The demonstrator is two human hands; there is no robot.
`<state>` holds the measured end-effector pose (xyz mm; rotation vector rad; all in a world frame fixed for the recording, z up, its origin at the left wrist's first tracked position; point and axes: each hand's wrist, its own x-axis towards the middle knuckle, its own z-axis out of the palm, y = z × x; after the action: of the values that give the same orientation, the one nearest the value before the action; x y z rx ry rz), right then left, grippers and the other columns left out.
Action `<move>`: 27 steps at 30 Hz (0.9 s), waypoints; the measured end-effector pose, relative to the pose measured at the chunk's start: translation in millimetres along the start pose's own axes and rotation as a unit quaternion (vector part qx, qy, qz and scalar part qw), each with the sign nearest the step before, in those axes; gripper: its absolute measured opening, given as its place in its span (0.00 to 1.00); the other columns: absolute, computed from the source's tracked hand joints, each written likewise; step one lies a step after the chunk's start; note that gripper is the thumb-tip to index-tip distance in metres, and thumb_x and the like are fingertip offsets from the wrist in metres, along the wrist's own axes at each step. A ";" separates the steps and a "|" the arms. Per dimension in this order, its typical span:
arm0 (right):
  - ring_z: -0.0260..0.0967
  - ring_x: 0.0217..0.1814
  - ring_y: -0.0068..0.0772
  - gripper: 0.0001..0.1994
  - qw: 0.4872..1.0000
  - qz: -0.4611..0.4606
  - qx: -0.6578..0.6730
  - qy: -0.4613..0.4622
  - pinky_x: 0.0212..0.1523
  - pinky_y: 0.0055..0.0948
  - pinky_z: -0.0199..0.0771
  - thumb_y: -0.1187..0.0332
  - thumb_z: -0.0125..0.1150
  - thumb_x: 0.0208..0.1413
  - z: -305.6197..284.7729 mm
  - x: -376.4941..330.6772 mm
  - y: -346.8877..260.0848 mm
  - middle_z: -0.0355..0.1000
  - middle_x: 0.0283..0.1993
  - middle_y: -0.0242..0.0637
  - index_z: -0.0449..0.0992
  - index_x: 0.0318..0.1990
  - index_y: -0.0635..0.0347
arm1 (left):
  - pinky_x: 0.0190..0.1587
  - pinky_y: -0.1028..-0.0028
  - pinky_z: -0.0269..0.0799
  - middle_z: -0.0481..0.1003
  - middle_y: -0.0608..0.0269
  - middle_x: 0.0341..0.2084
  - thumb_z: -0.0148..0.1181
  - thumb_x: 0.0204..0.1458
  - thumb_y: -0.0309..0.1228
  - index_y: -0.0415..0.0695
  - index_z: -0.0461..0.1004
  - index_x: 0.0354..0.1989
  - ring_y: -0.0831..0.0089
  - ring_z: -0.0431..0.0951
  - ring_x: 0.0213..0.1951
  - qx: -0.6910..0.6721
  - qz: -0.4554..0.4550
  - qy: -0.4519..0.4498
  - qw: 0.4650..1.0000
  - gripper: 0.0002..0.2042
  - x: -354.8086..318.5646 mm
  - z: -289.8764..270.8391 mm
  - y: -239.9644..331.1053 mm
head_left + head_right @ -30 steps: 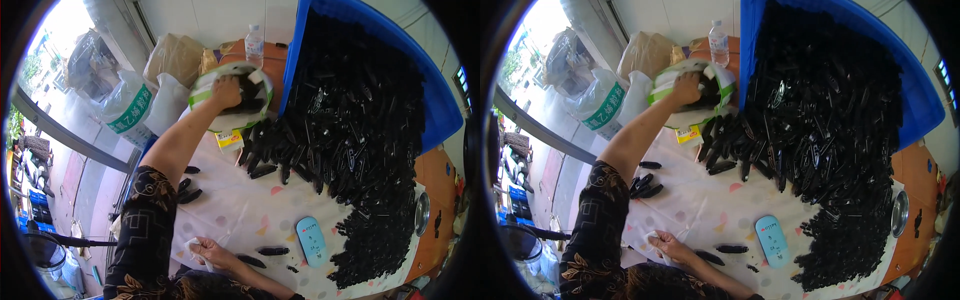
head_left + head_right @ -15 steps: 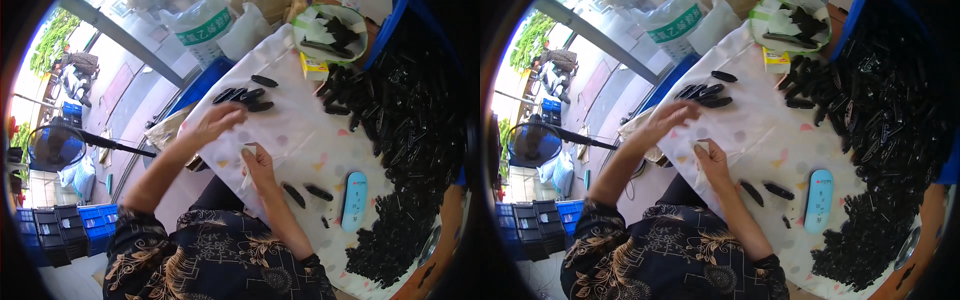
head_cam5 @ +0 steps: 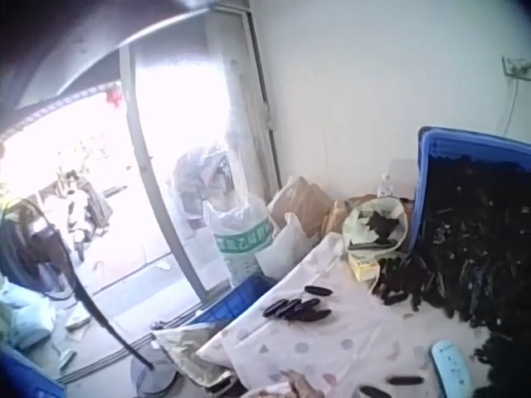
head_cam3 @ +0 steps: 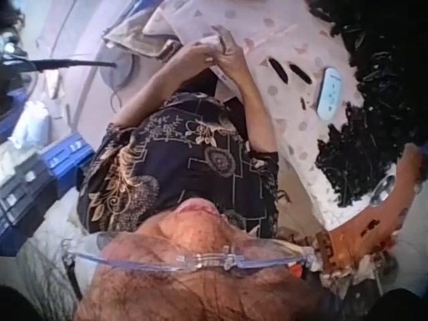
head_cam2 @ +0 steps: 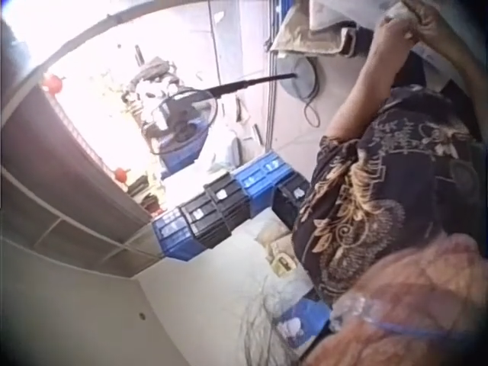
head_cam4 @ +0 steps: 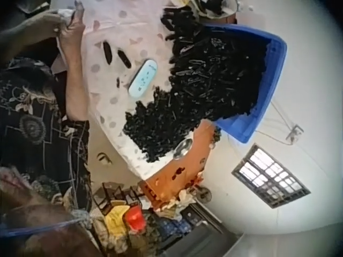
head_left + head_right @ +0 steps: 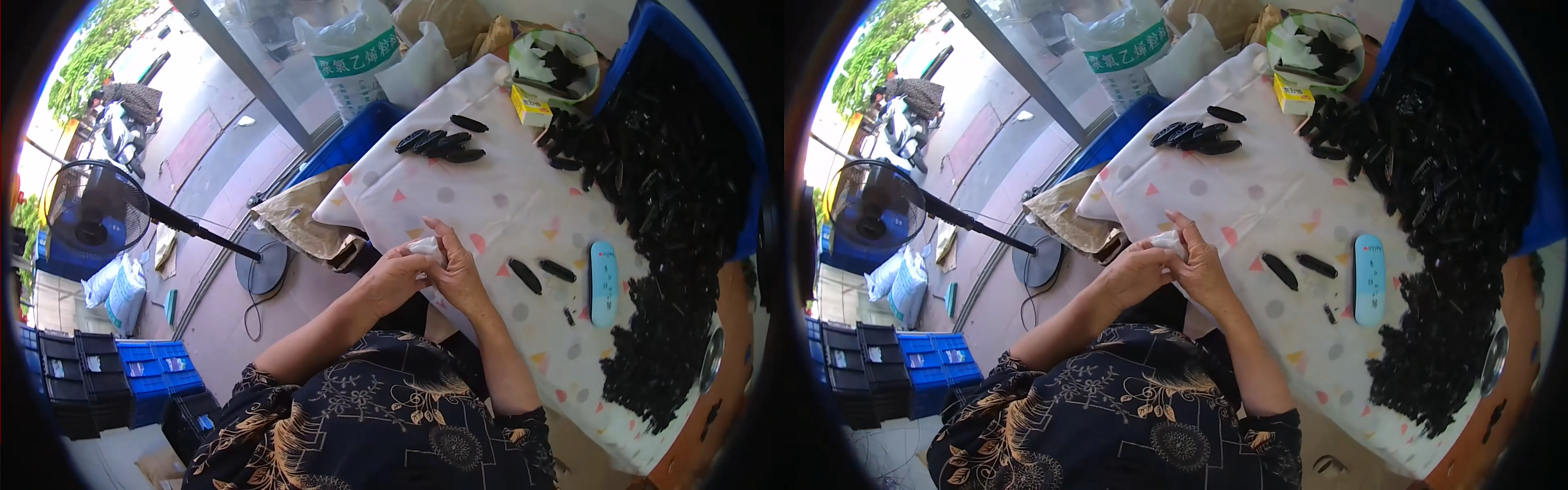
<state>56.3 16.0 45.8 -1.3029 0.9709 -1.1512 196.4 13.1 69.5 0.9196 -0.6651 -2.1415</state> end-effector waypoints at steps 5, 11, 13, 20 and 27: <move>0.68 0.43 0.25 0.30 0.995 0.029 -0.096 -0.009 0.43 0.24 0.69 0.77 0.58 0.52 15.6 -18.6 -14.1 0.71 0.40 0.37 0.55 0.63 0.56 | 0.45 0.75 0.68 0.75 0.65 0.37 0.55 0.54 0.30 0.41 0.72 0.45 0.76 0.74 0.42 -0.081 -0.001 -0.061 0.995 0.12 -3.8 -29.0 -10.7; 0.67 0.32 0.21 0.22 0.993 0.052 0.006 0.103 0.31 0.21 0.68 0.76 0.57 0.53 50.8 -27.0 4.2 0.70 0.34 0.33 0.61 0.55 0.59 | 0.46 0.74 0.69 0.74 0.62 0.38 0.48 0.59 0.43 0.39 0.72 0.45 0.73 0.74 0.42 0.009 0.051 0.028 0.998 0.19 -21.2 -53.0 0.8; 0.66 0.26 0.19 0.17 0.986 0.102 0.075 0.109 0.25 0.20 0.66 0.74 0.56 0.54 60.5 -31.4 5.3 0.71 0.31 0.33 0.64 0.51 0.60 | 0.46 0.73 0.68 0.74 0.62 0.40 0.46 0.60 0.45 0.39 0.71 0.47 0.73 0.73 0.42 -0.015 0.064 0.008 0.998 0.20 -29.8 -58.2 6.6; 0.58 0.16 0.18 0.05 0.979 0.113 0.087 0.144 0.15 0.18 0.56 0.72 0.53 0.54 80.4 -28.8 -1.9 0.65 0.23 0.31 0.69 0.37 0.62 | 0.45 0.74 0.67 0.68 0.69 0.38 0.52 0.56 0.46 0.48 0.64 0.51 0.78 0.69 0.40 -0.135 0.058 -0.125 0.981 0.20 -38.6 -76.7 -32.6; 0.66 0.32 0.18 0.07 0.991 0.000 0.082 0.104 0.35 0.17 0.68 0.74 0.55 0.54 90.2 -39.3 34.6 0.70 0.34 0.30 0.72 0.40 0.63 | 0.43 0.78 0.66 0.70 0.73 0.40 0.55 0.55 0.34 0.50 0.66 0.54 0.81 0.68 0.37 -0.079 0.114 -0.106 0.985 0.17 -61.3 -71.7 -38.2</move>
<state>139.5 69.9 13.6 -1.0672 1.0021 -1.3580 267.0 71.0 24.5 0.5097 -0.6597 -2.0661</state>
